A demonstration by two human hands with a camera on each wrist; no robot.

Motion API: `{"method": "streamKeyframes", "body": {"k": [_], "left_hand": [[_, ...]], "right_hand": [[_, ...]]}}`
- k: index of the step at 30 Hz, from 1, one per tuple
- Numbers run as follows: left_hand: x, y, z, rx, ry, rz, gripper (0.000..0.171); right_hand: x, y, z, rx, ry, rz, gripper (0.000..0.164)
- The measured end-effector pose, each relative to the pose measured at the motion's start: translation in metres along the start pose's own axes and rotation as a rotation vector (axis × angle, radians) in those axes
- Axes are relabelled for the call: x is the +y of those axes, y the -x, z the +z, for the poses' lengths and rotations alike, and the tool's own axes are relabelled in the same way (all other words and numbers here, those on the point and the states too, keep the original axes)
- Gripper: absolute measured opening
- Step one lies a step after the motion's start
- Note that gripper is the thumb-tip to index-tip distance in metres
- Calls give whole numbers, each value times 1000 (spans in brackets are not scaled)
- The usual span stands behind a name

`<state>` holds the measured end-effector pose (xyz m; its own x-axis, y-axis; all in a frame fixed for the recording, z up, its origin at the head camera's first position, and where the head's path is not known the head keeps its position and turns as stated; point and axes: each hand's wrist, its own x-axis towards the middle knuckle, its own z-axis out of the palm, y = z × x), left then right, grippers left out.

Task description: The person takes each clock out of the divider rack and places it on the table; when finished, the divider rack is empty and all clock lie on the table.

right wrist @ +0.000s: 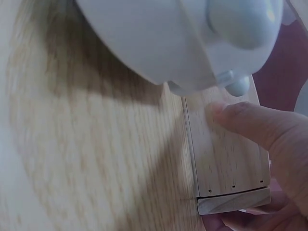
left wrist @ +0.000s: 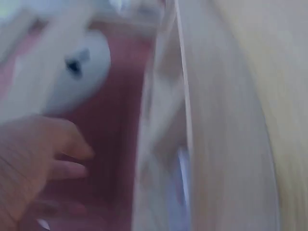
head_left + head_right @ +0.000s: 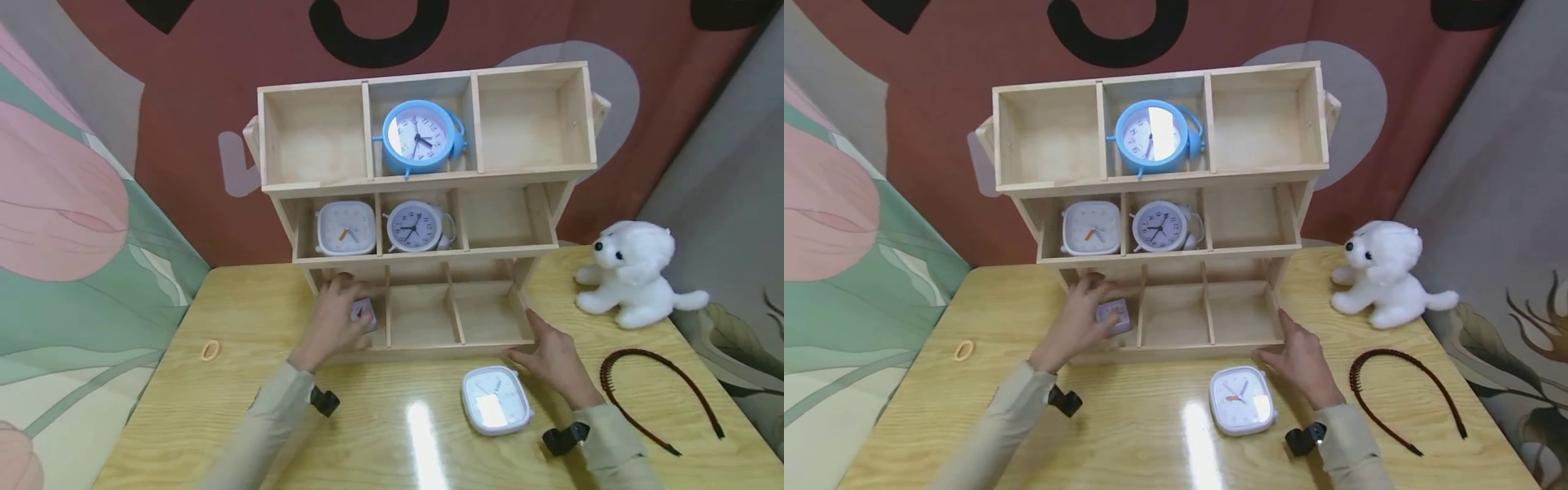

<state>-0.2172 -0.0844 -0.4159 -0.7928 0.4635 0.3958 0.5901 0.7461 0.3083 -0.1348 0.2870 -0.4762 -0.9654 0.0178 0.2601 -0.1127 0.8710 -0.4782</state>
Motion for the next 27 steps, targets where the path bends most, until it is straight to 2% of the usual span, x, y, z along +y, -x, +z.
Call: {"method": "streamKeyframes", "body": {"k": [1,2,4,6,8,12,16,20,25,27], "left_hand": [[-13,1,-1,-21,-6,-50,44],[-23,2,-1,-71,-9,-95,45],[-36,7,1,-219,-24,-166,52],[-39,10,4,-343,-46,-224,59],[-36,10,6,-403,-103,-244,65],[-23,-1,10,-382,-252,-247,67],[-15,-8,15,-408,-315,-225,65],[-17,-6,22,-401,-246,-186,68],[-24,-1,30,-311,-128,-42,63],[-26,-2,30,-307,-112,-6,61]], "right_hand": [[0,0,-1,-4,3,5,90],[1,0,-1,-10,5,11,90],[1,0,-1,-25,4,26,91],[0,0,-1,-39,0,38,91],[-1,1,-1,-43,1,41,91],[-2,2,-2,-36,10,44,91],[-1,5,-1,-33,9,50,90],[-1,5,0,-24,6,37,89],[-3,3,-1,-9,9,20,91],[-4,1,-1,-8,9,15,91]]}}
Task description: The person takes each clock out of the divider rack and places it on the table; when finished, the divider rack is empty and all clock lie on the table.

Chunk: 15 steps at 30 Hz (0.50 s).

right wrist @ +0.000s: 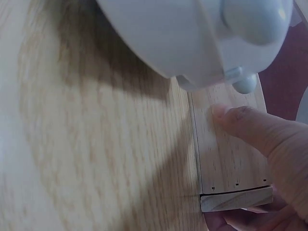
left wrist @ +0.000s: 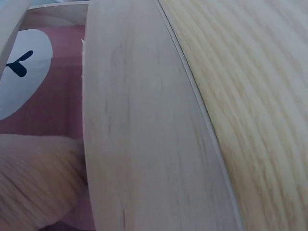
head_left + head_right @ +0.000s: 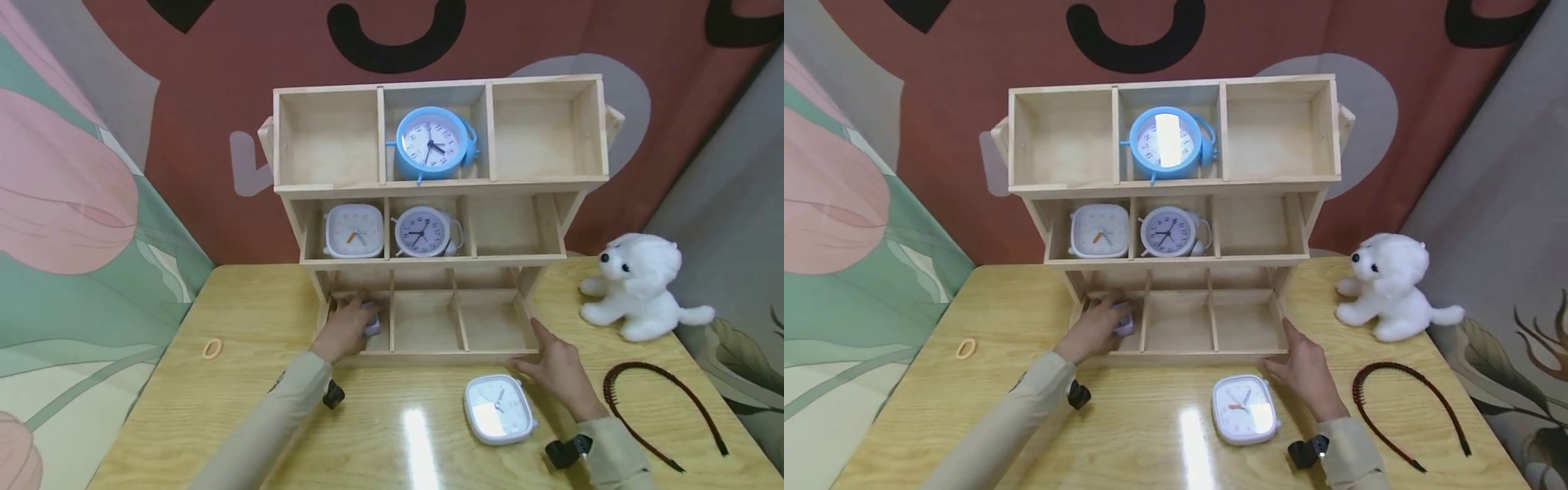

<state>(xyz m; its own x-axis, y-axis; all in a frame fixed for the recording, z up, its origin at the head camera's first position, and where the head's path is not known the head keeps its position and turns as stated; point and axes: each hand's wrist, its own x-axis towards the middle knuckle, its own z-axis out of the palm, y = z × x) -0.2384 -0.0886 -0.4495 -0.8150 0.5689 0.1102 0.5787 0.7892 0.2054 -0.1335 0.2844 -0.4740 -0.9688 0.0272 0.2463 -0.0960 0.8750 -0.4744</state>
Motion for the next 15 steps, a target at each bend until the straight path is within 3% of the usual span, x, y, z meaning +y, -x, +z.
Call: {"method": "streamKeyframes", "body": {"k": [8,12,15], "left_hand": [[-5,-7,-6,-121,23,13,59],[-10,-5,-4,-140,48,54,60],[-11,-5,-5,-161,66,48,61]], "right_hand": [[1,-3,-1,8,8,2,91],[2,-1,1,0,12,-1,90],[1,1,1,2,19,-3,90]]}}
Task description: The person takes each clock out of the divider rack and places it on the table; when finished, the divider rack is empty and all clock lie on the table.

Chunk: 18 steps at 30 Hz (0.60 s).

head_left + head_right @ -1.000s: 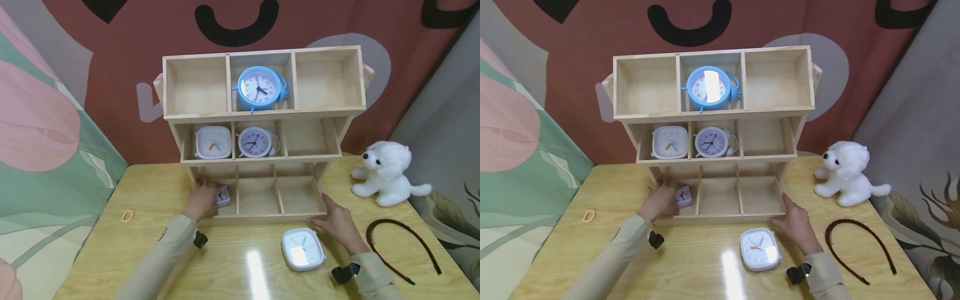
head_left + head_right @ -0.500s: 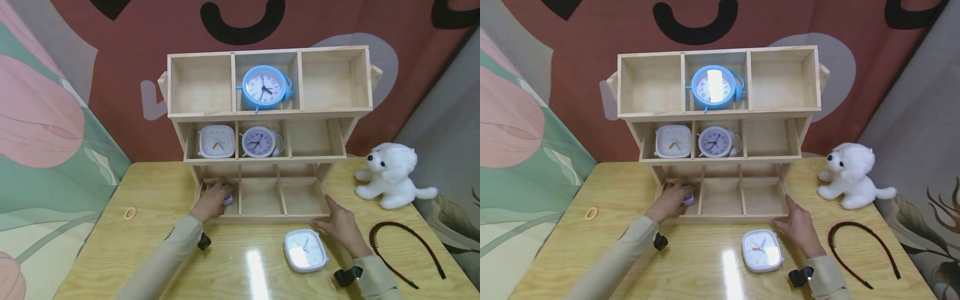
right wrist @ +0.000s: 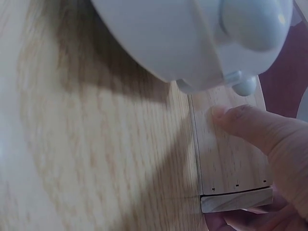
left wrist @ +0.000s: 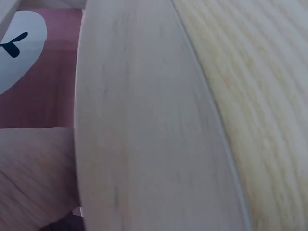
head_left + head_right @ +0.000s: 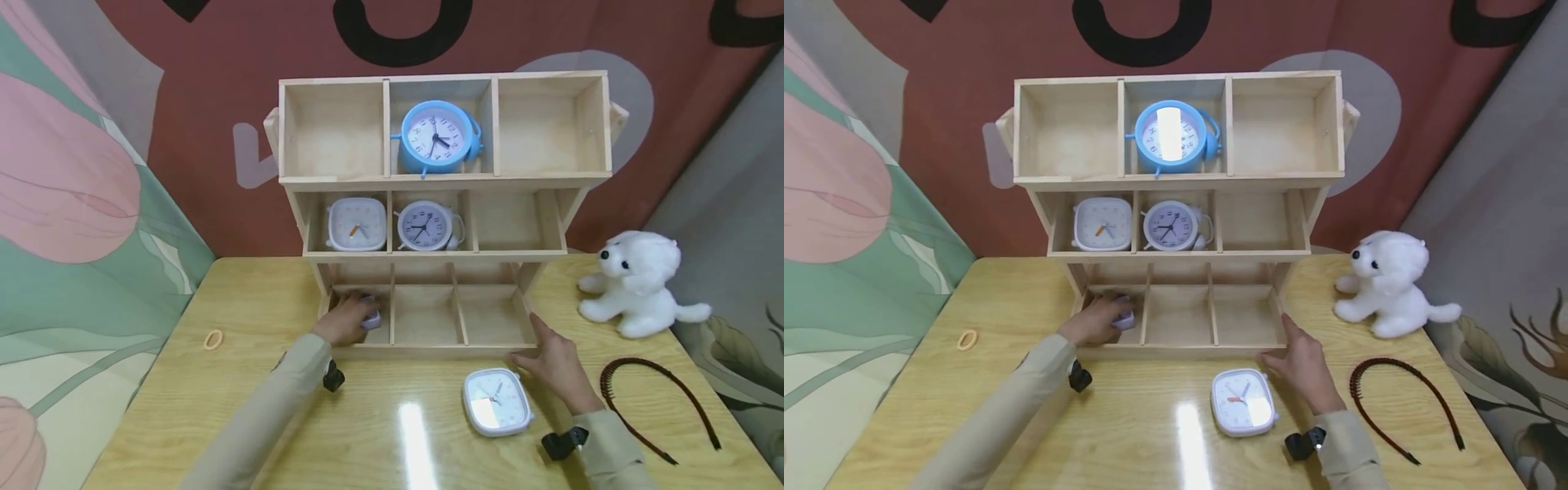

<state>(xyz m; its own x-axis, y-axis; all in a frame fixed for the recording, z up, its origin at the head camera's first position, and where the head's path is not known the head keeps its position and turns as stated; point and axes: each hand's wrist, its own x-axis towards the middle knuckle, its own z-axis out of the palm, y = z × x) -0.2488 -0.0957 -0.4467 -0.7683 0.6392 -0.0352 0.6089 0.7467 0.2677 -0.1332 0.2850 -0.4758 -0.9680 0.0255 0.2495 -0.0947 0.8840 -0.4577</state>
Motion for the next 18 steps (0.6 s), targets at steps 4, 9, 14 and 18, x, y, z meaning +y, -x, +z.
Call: {"method": "streamKeyframes", "body": {"k": [4,9,14,18], "left_hand": [[0,-2,-8,-19,22,-20,58],[13,5,-27,26,22,-16,50],[49,21,-41,42,20,34,49],[83,40,-39,25,12,85,49]], "right_hand": [[-1,-1,1,1,5,2,90],[-2,-2,1,4,7,-13,90],[-1,-2,-2,6,5,-3,90],[-1,0,0,-6,-7,12,90]]}}
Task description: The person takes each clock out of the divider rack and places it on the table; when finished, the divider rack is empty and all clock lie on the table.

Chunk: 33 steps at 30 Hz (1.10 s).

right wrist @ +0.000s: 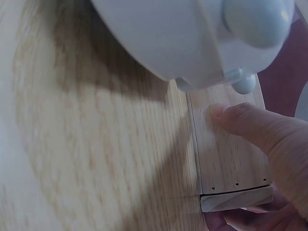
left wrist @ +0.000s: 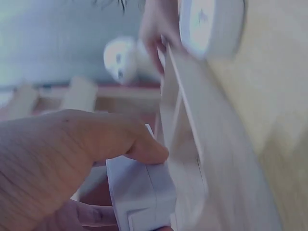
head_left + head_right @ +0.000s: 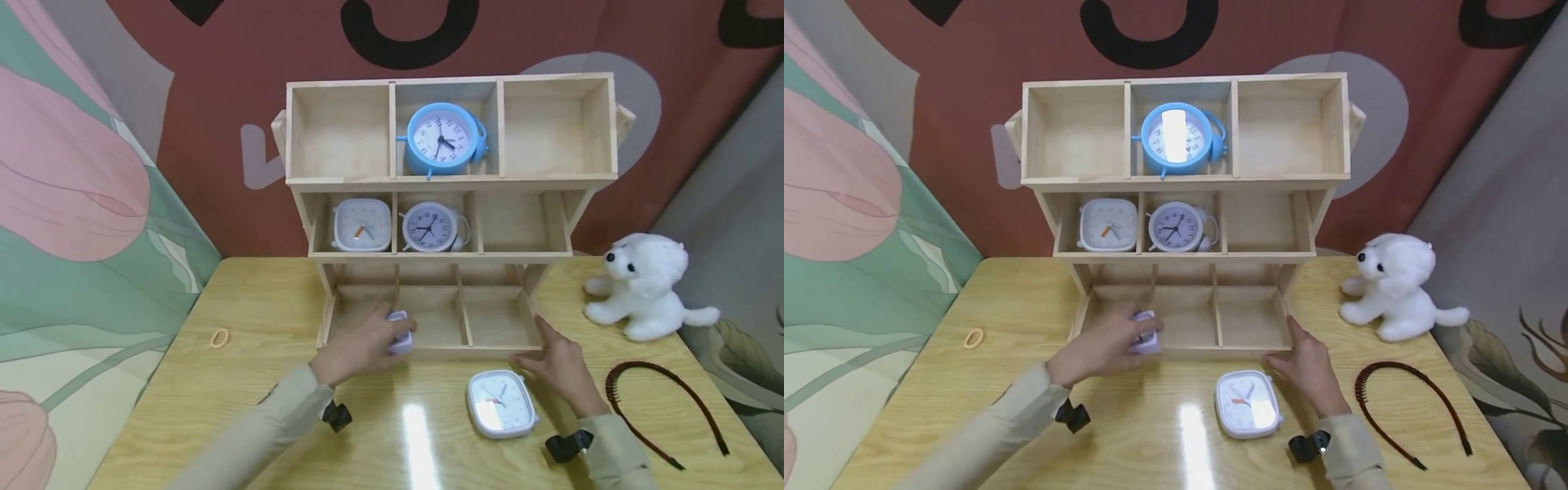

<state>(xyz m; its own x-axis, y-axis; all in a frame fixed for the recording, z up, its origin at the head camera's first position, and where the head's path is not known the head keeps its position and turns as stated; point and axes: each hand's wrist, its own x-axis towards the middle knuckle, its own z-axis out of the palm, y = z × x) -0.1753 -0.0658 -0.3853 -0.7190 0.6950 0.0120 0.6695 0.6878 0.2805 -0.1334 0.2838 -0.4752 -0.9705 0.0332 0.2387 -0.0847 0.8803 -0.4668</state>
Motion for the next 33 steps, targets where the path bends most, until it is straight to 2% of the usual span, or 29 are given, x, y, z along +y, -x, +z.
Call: {"method": "streamKeyframes", "body": {"k": [5,10,15,21,29,33], "left_hand": [[36,11,15,-9,-78,124,51],[55,14,44,-24,-125,184,54],[63,9,72,-43,-119,161,53],[63,7,89,-52,-103,109,50],[60,7,98,-36,-106,91,58],[62,10,93,-51,-100,68,70]], "right_hand": [[2,1,1,7,-11,-5,90],[3,1,1,36,-3,-33,89],[4,1,1,52,-4,-50,89],[3,1,3,38,-5,-51,88],[1,1,0,35,3,-40,89],[1,2,1,24,-1,-39,90]]}}
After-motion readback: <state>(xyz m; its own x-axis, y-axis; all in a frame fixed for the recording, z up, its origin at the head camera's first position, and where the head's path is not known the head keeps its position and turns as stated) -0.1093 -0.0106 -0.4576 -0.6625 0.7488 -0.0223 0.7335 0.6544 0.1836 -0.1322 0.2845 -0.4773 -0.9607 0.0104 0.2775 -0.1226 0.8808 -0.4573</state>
